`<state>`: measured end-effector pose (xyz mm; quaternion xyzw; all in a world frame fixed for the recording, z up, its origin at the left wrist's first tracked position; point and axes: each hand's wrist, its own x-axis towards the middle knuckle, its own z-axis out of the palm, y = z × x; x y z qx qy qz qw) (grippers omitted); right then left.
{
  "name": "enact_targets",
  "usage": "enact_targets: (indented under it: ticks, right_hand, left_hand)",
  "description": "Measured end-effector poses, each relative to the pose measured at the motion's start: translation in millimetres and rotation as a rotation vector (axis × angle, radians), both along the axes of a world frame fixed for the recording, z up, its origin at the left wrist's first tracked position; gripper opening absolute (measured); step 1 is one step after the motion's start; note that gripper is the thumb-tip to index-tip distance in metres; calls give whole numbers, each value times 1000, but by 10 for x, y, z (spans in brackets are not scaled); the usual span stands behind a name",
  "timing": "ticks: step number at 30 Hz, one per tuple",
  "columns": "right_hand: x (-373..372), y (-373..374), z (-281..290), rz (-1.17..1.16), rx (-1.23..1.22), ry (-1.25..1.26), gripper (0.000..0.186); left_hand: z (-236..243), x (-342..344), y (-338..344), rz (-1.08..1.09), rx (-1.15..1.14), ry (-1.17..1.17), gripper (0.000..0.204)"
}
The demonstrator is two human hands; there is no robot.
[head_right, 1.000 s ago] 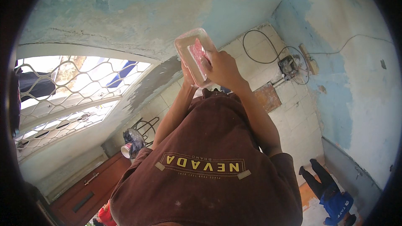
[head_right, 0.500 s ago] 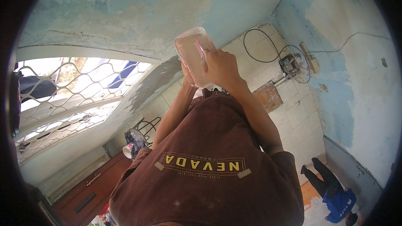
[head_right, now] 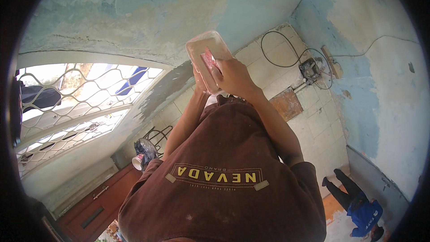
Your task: The person applies plaster or wall putty to a ceiling and upper wall area using a plastic spreader while holding a container of the material.
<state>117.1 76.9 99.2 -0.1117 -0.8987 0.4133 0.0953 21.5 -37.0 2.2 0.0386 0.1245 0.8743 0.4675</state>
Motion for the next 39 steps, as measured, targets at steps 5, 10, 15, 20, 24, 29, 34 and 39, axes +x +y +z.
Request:
enact_targets:
  ticks: [5,10,15,20,24,29,34,39]
  right_hand:
    - [42,135,114,-4,-73,-47,30]
    - [94,262,329,-39,15,23,31]
    - [117,207,456,-91,104,40,29]
    - [54,-151,290,-67,182,-37,25]
    - [11,-196,185,-44,219,-116,21]
    - [53,-68,332,-87,326,-103,18]
    - [137,92,681,-134,276,-101,18]
    - [111,-134,515,-48,280,-109,18]
  left_hand:
    - [-5,22,1,20,-39,36,79]
    - [69,62,41,29,-75,38,78]
    - [109,90,44,64,-60,89,74]
    - [-82,31,45,71,20,76,65]
    - [24,110,61,124,-134,31,63]
    - [-257,45,29,109,-132,124,62]
    - [61,97,78,111,-99,102,59]
    - [-50,58,56,96,-96,80,62]
